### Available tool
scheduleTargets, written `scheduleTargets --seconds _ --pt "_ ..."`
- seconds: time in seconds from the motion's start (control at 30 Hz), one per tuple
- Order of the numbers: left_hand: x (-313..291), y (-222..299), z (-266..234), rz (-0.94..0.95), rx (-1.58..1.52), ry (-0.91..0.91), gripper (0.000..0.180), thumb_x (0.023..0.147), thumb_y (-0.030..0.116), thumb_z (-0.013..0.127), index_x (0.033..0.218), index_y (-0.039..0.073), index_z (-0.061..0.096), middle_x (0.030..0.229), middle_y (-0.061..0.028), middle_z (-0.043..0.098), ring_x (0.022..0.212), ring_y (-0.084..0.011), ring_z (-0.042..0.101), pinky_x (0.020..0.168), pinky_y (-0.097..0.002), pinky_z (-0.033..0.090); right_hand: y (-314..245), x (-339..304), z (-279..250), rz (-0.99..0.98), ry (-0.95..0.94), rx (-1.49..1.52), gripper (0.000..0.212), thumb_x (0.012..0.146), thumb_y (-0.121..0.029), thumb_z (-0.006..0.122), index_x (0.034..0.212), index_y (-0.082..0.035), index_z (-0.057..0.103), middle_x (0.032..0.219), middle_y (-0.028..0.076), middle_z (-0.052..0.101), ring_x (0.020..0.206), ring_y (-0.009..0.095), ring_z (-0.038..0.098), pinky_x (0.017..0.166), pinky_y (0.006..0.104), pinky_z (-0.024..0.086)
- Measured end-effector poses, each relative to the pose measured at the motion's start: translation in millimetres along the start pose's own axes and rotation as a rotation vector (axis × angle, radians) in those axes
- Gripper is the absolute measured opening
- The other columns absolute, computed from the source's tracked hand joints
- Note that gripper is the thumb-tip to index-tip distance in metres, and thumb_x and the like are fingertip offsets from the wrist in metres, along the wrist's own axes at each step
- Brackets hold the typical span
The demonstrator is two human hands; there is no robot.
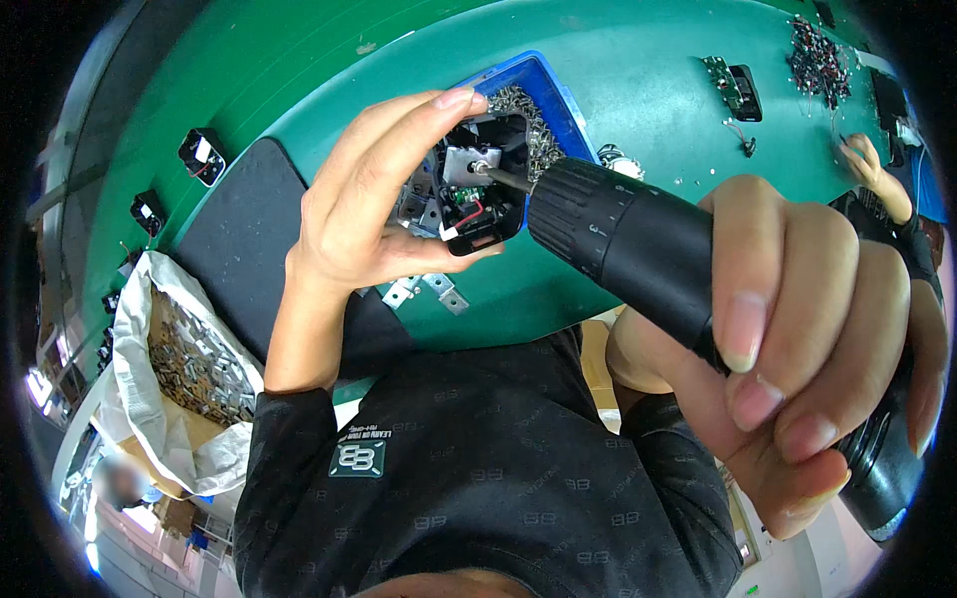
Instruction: Screw components into a small plastic housing using an electric screwdriver.
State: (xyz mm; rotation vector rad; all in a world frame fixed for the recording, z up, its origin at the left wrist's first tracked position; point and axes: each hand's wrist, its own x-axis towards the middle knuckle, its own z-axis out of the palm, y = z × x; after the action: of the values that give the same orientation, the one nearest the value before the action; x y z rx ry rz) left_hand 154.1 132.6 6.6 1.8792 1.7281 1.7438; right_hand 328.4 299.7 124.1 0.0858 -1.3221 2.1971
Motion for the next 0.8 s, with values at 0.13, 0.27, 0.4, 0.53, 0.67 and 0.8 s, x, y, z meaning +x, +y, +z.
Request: scheduleTargets --seconds 0.13,0.27,0.4,0.53,0.67,0.8 --pt "1.5 0.0 -4.6 0.035 0.019 -0.069 0.081 0.058 0.022 0.09 0.125 -0.01 0.055 0.115 -0.0211 0.065 0.104 -0.0314 0.065 0.089 -0.0382 0.053 8.3 1.6 6.7 -0.02 0.009 0.035 0.023 0.065 -0.013 0.075 0.083 -0.022 0.064 0.067 -0.011 0.06 0.062 0.003 0.059 0.071 0.02 0.048" --pt "7.7 4.5 -9.9 0.029 -0.009 -0.074 0.076 0.057 0.019 0.09 0.121 -0.009 0.059 0.112 -0.0191 0.067 0.103 -0.0308 0.066 0.088 -0.0384 0.053 7.0 -2.6 1.3 -0.034 -0.072 0.014 0.025 0.065 -0.011 0.077 0.082 -0.024 0.064 0.067 -0.012 0.06 0.061 0.002 0.058 0.068 0.0183 0.048" --pt "11.7 6.4 -9.5 0.027 -0.03 -0.077 0.074 0.057 0.018 0.089 0.119 -0.008 0.06 0.111 -0.0181 0.068 0.102 -0.0305 0.067 0.089 -0.0384 0.052 43.4 -6.0 19.5 -0.388 0.024 0.198 0.028 0.065 -0.008 0.081 0.081 -0.025 0.064 0.067 -0.012 0.06 0.06 0.001 0.057 0.067 0.0173 0.048" --pt "9.1 8.1 -11.3 -0.012 -0.05 -0.094 0.073 0.056 0.017 0.089 0.119 -0.007 0.06 0.111 -0.0179 0.068 0.102 -0.0306 0.067 0.089 -0.0384 0.052 45.2 -3.0 19.2 -0.32 -0.05 0.096 0.03 0.066 -0.008 0.083 0.084 -0.024 0.064 0.067 -0.012 0.061 0.061 0.002 0.057 0.067 0.0173 0.047" --pt "5.7 0.4 -12.5 -0.065 -0.048 -0.115 0.075 0.056 0.019 0.089 0.121 -0.003 0.06 0.113 -0.0148 0.068 0.105 -0.0295 0.065 0.091 -0.0376 0.05 52.0 -2.4 20.7 -0.335 -0.037 0.058 0.032 0.067 -0.009 0.083 0.09 -0.024 0.065 0.067 -0.011 0.061 0.061 0.002 0.058 0.066 0.0171 0.046" --pt "16.8 4.5 -36.1 -0.079 0.187 -0.256 0.071 0.059 0.023 0.087 0.122 0.006 0.061 0.119 -0.0072 0.066 0.107 -0.0259 0.06 0.096 -0.0379 0.042 53.7 3.1 24.1 -0.419 -0.055 0.07 0.032 0.068 -0.012 0.081 0.094 -0.023 0.068 0.066 -0.011 0.061 0.061 0.002 0.059 0.068 0.0172 0.05"
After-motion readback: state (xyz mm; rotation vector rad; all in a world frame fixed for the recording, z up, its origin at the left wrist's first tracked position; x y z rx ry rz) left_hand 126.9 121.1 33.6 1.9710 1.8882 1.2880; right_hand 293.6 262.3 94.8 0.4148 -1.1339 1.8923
